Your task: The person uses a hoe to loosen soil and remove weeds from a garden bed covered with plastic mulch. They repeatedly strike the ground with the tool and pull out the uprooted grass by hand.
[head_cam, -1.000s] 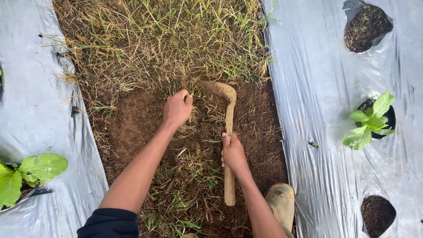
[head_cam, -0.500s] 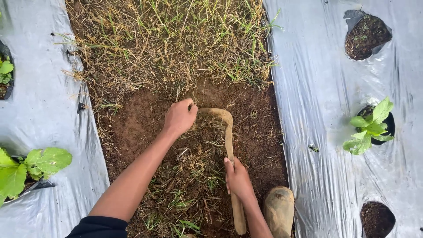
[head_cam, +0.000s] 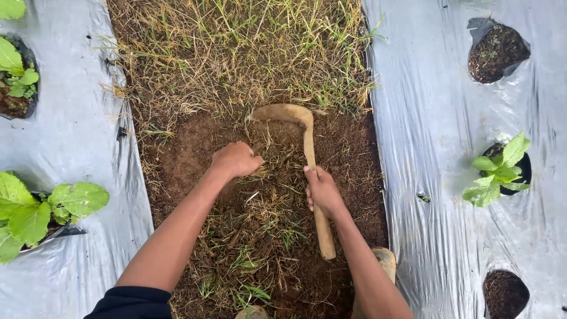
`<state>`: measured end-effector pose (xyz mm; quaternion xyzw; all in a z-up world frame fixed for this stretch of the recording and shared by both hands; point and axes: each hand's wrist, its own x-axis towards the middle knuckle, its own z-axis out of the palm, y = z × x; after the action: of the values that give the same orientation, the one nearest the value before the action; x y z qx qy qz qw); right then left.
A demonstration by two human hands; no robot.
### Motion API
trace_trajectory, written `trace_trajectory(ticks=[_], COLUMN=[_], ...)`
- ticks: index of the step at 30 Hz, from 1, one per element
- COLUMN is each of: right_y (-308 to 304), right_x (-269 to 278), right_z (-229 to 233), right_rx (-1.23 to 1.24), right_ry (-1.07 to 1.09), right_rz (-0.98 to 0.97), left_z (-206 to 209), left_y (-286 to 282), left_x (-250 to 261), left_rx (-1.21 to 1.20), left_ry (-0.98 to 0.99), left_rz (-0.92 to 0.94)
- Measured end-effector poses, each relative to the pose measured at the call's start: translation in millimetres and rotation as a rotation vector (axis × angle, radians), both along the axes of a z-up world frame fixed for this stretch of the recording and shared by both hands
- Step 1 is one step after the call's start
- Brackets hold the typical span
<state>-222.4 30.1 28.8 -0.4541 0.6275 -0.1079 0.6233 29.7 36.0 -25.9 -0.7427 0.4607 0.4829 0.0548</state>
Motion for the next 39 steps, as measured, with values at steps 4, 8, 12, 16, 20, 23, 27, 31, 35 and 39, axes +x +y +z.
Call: trace_trajectory(ticks=[4, 8, 12, 16, 20, 23, 27, 31, 35, 39], right_y=[12, -12, -53, -90, -99, -106, -114, -98, -99, -80], right_x=[-15, -42, -78, -71, -59, -46, -17, 10, 19, 0], right_z=[25, 65, 108, 162, 165, 123, 43, 23, 17, 25], right_rx=[0.084, 0.118, -0.121, -0.194, -0.161, -0.123, -0.129, -0.053, -0.096, -0.064], right_ry=[0.128, 0.326, 0.470, 0.495, 0.460, 0.335, 0.063, 0.012, 0.060, 0.116], right_rz=[0.249, 0.605, 0.861, 0.794, 0.555, 0.443, 0.265, 0.200, 0.228, 0.273], left_z=[21, 33, 52, 55, 63, 79, 68, 86, 105, 79], left_y=[-1, 6, 17, 22, 31, 43, 69, 66, 53, 57], left_x=[13, 12, -4, -21, -27, -19, -6, -10, -23, -19], left_rx=[-0.313, -0.642, -0.637, -0.582, -0.311, -0.229, -0.233, -0.239, -0.234, -0.218], left_ry=[-0.013, -0.041, -0.099, -0.130, -0.084, -0.043, -0.023, -0.095, -0.186, -0.208], left_rz=[0.227, 0.309, 0.168, 0.045, -0.039, -0.056, 0.029, 0.122, 0.219, 0.182])
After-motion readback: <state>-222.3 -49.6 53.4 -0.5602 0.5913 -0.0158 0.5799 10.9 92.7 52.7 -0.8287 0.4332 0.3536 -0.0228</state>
